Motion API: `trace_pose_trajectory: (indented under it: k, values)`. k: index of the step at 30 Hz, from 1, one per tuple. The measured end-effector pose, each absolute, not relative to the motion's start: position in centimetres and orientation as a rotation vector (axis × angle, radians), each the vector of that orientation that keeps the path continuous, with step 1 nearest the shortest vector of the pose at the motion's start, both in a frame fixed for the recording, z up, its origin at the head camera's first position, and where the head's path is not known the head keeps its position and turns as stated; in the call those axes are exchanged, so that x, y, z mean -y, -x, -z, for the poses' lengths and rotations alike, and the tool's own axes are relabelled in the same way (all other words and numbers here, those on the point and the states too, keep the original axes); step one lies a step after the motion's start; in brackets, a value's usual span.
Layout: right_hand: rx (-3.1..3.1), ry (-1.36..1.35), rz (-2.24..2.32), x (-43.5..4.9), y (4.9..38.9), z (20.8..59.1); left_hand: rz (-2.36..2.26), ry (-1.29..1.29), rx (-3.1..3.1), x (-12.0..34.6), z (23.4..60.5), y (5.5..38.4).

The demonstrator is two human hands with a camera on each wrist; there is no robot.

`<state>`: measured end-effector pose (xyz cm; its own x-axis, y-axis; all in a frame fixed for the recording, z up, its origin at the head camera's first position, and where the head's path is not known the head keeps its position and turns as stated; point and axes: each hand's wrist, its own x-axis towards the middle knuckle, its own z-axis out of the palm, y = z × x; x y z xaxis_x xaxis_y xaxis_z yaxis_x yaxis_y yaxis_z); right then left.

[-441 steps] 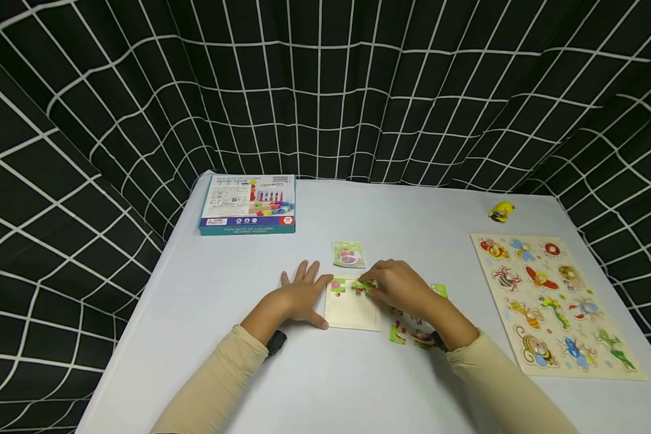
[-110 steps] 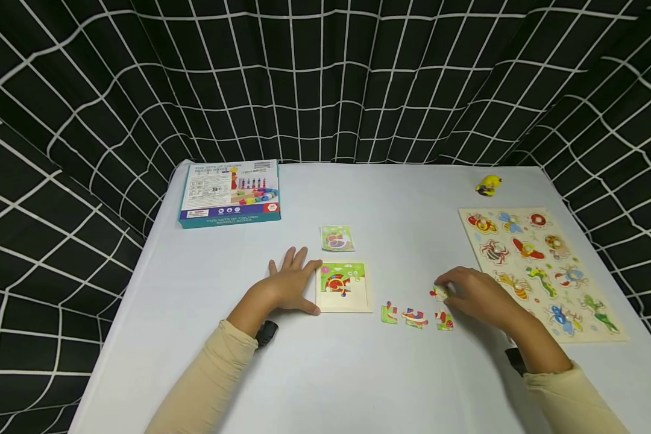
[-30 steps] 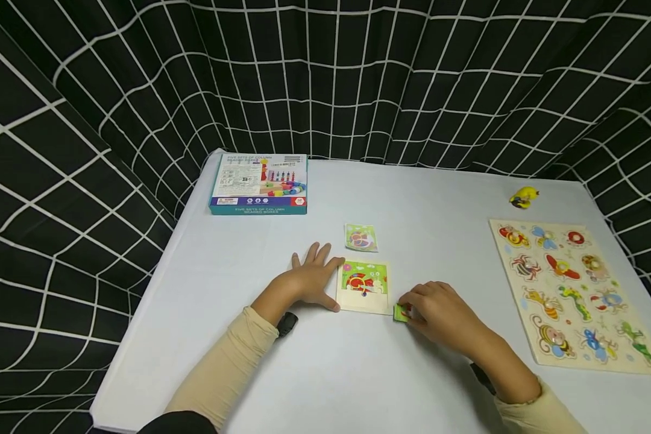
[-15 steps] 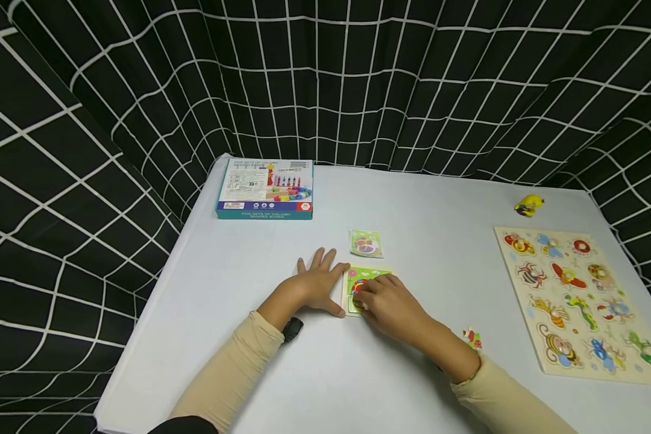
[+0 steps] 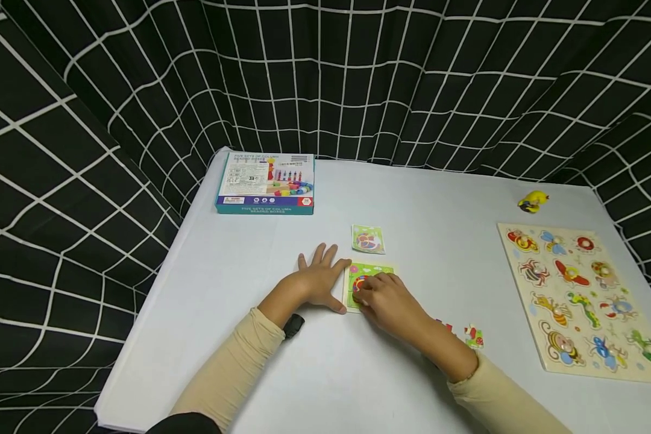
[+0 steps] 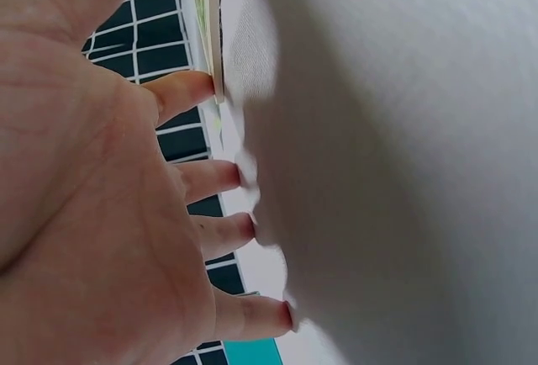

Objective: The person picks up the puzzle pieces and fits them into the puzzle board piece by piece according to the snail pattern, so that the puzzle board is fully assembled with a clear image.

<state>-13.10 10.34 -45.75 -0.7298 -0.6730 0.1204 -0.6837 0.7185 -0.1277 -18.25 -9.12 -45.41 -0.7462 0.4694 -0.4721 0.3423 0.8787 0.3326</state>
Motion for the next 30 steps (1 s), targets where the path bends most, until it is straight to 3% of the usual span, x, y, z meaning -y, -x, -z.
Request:
trace_pose_trajectory:
  k: [8,20,30]
  values:
    - [2.945,-1.149,-0.305,-12.9,11.7,44.5,-0.327,-0.574,-2.496,9.1,45.4,18.2]
    - [3.039,-0.724,-0.175,-20.4,8.7,44.2,-0.353,-0.585,-2.490,9.2,45.5,18.1]
    - [3.033,-0.718,-0.199,-21.5,8.3,44.7,-0.371,-0.600,-2.483,9.3,45.1,18.0]
